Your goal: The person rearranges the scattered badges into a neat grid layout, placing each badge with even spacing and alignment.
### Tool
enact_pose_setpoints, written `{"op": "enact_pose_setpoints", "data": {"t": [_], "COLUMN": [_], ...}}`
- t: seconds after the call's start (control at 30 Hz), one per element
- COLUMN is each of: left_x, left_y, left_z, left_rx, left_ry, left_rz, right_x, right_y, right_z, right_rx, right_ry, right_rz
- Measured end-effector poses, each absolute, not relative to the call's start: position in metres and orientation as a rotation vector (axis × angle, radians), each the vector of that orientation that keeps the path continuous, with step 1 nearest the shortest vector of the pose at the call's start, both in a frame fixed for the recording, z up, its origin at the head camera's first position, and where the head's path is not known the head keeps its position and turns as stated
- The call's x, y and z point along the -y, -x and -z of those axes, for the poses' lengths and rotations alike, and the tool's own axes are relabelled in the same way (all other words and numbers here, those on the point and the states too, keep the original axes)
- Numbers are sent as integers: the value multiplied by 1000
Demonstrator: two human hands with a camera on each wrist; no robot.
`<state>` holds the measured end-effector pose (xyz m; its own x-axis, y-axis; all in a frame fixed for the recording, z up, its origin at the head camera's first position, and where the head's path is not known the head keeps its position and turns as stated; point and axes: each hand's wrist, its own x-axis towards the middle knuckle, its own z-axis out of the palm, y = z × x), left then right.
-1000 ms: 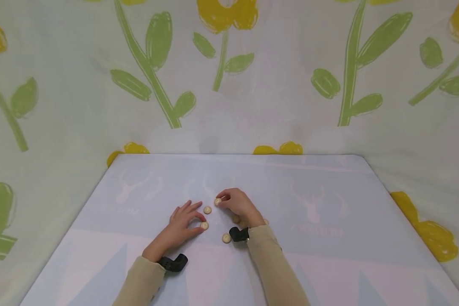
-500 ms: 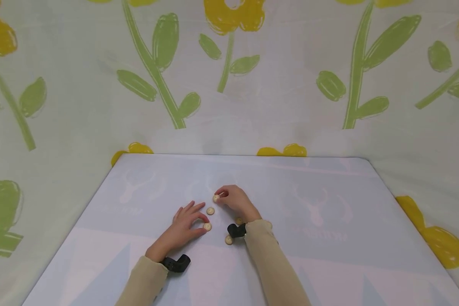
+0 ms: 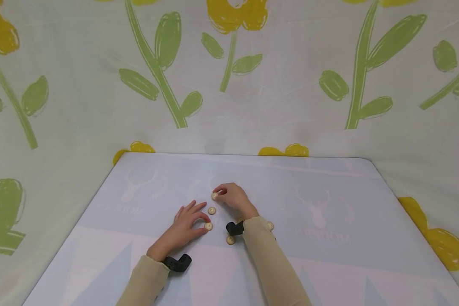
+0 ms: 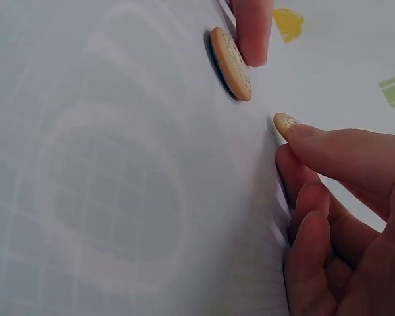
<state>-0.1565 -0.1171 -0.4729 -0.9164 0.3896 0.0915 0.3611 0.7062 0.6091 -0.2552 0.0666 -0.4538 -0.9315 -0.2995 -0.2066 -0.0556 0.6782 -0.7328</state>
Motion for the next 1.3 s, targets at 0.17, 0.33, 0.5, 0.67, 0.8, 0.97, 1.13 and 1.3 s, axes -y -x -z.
{"op": "enact_pose_setpoints", "data": {"t": [0.17, 0.33, 0.5, 0.67, 0.8, 0.97, 1.13, 1.3], "left_x": [117, 117, 117, 117, 117, 116, 117, 117], "left_y": [157, 158, 157, 157, 158, 159, 158, 158], "left_z": [472, 472, 473, 474, 475, 475, 474, 474], "left_rx": [-2853, -2852, -2856, -2862, -2862, -2853, -2852, -2852], "left_ry": [-629, -643, -641, -635, -627, -613, -617, -619], "left_rz": [-1007, -1017, -1016, -1010, -1006, -1006, -1009, -1015], "right_x": [-64, -60, -59, -58, -58, -59, -59, -60], "right_y": [256, 256, 255, 256, 256, 256, 255, 258], "right_z": [454, 455, 455, 455, 455, 455, 455, 459], "right_rx": [-2618, -2673, -2715, -2742, -2750, -2749, -2758, -2768], "right_ry": [294, 278, 276, 289, 298, 318, 344, 359], "right_rz": [1074, 1035, 1000, 965, 946, 956, 961, 959]}}
